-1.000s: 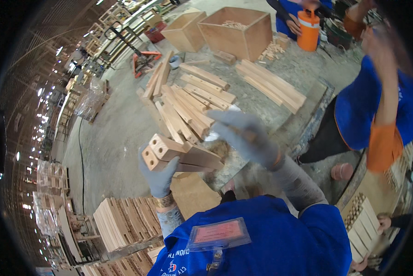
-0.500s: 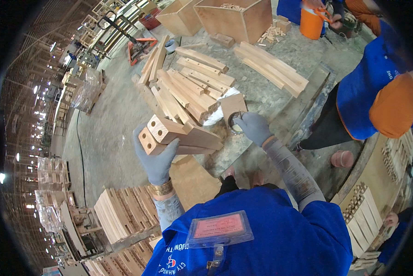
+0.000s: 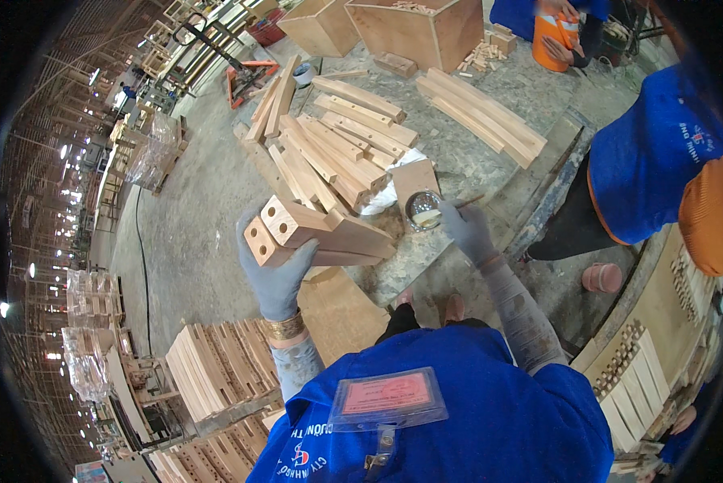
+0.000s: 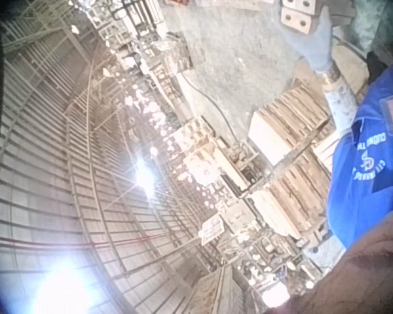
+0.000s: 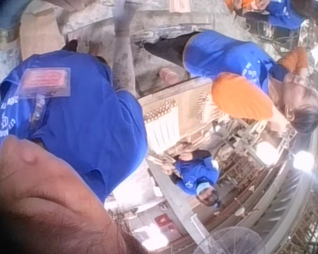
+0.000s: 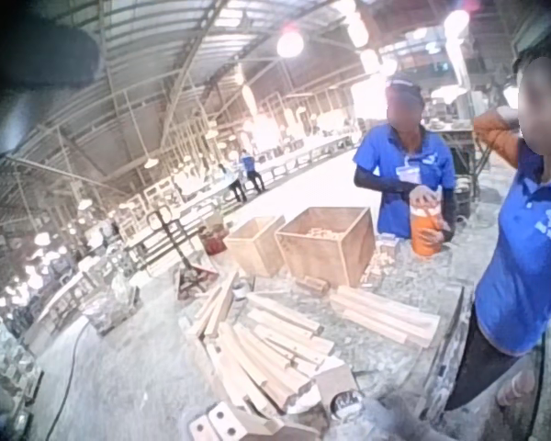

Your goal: The person applies glue to the holes of small wooden blocks using a brush. They repeatedly dip the brush into a container and coat the interior of the holes, then place the blocks aside. Coworkers are visible nearby handling similar wooden pieces.

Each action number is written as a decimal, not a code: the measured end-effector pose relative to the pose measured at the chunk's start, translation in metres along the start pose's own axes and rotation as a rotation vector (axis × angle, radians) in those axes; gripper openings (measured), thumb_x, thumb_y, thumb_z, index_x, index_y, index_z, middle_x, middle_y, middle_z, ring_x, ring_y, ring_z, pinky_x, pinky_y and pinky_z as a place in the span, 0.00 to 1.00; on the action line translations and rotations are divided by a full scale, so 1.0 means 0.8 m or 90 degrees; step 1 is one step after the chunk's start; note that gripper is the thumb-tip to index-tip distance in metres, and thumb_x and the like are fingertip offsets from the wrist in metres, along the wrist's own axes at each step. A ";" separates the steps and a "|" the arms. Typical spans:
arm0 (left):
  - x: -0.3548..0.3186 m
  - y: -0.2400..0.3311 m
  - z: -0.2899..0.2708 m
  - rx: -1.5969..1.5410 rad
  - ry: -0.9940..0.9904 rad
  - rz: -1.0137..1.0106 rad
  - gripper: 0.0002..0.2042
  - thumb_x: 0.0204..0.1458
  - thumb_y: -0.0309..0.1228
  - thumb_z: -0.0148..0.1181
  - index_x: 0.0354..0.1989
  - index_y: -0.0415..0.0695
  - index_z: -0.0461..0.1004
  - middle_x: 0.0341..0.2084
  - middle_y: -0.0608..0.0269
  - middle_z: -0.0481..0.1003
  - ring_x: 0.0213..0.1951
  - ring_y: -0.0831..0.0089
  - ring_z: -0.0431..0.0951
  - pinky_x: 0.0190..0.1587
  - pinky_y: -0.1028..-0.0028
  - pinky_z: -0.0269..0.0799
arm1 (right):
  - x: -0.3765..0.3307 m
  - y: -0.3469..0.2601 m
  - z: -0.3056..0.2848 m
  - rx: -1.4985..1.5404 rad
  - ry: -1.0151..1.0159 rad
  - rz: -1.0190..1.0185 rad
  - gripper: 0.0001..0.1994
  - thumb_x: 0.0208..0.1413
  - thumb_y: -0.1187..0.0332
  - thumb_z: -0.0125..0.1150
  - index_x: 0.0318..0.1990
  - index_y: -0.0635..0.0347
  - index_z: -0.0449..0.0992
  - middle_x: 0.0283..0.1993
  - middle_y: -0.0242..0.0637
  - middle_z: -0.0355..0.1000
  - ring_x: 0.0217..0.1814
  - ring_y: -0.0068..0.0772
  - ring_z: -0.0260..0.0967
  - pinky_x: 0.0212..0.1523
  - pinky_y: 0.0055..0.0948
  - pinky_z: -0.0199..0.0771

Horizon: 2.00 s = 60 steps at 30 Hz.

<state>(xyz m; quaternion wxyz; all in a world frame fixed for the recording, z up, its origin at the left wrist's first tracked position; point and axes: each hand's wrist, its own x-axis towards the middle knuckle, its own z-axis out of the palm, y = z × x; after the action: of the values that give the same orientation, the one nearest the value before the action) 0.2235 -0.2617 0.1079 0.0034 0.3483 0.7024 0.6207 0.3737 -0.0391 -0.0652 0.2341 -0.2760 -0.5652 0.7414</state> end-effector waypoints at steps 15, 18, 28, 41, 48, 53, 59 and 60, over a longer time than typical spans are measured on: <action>0.009 0.002 0.009 -0.005 -0.037 -0.037 0.35 0.28 0.26 0.74 0.49 0.39 0.63 0.41 0.58 0.71 0.42 0.71 0.73 0.45 0.72 0.72 | 0.005 -0.037 -0.008 0.358 0.169 0.098 0.11 0.60 0.61 0.52 0.35 0.61 0.70 0.25 0.30 0.66 0.22 0.17 0.63 0.21 0.16 0.63; 0.010 0.002 0.006 0.070 -0.056 0.015 0.34 0.27 0.27 0.75 0.47 0.39 0.64 0.40 0.58 0.71 0.42 0.72 0.73 0.44 0.72 0.72 | 0.028 -0.092 0.002 0.351 0.078 -0.001 0.13 0.61 0.60 0.51 0.31 0.60 0.68 0.24 0.29 0.66 0.18 0.15 0.59 0.18 0.14 0.59; 0.012 0.004 0.007 0.025 -0.061 0.041 0.28 0.33 0.29 0.72 0.44 0.38 0.65 0.36 0.58 0.73 0.38 0.73 0.75 0.41 0.73 0.72 | -0.034 -0.363 0.171 -0.191 -0.092 -0.373 0.13 0.56 0.61 0.56 0.26 0.62 0.71 0.17 0.32 0.66 0.15 0.19 0.64 0.17 0.19 0.61; 0.008 -0.006 0.006 0.003 -0.083 0.043 0.28 0.35 0.31 0.71 0.45 0.37 0.63 0.37 0.55 0.71 0.38 0.67 0.75 0.41 0.70 0.71 | -0.031 -0.368 0.214 -0.504 -0.299 -0.639 0.14 0.53 0.60 0.58 0.25 0.62 0.71 0.15 0.40 0.66 0.14 0.36 0.66 0.18 0.29 0.64; 0.008 0.001 0.008 0.011 -0.077 0.039 0.28 0.35 0.31 0.71 0.45 0.38 0.63 0.36 0.56 0.72 0.38 0.68 0.75 0.41 0.72 0.72 | -0.020 -0.358 0.215 -0.531 -0.312 -0.727 0.13 0.54 0.60 0.56 0.26 0.61 0.71 0.14 0.41 0.65 0.16 0.39 0.68 0.19 0.31 0.66; 0.010 0.005 0.008 0.030 -0.078 0.022 0.27 0.36 0.32 0.70 0.44 0.38 0.63 0.35 0.57 0.73 0.37 0.70 0.76 0.40 0.73 0.72 | -0.015 -0.356 0.217 -0.553 -0.300 -0.769 0.13 0.54 0.60 0.56 0.25 0.62 0.71 0.14 0.41 0.64 0.16 0.40 0.67 0.20 0.32 0.66; 0.011 0.001 0.009 0.036 -0.071 0.042 0.28 0.34 0.31 0.70 0.45 0.38 0.64 0.36 0.57 0.73 0.38 0.71 0.76 0.41 0.73 0.73 | -0.025 -0.364 0.216 -0.503 -0.259 -0.676 0.13 0.53 0.61 0.58 0.24 0.63 0.71 0.13 0.40 0.64 0.15 0.38 0.67 0.18 0.31 0.66; 0.011 0.001 0.009 0.034 -0.070 0.046 0.28 0.34 0.29 0.70 0.45 0.38 0.64 0.37 0.59 0.73 0.39 0.72 0.76 0.41 0.73 0.73 | -0.023 -0.365 0.214 -0.490 -0.237 -0.710 0.13 0.53 0.62 0.58 0.24 0.63 0.71 0.13 0.40 0.64 0.15 0.38 0.67 0.18 0.30 0.65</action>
<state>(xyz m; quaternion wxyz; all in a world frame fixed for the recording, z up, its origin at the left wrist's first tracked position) 0.2205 -0.2513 0.1109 0.0099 0.4071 0.7045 0.5813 0.2825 -0.0992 0.2560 0.3646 0.1232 -0.8754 0.2926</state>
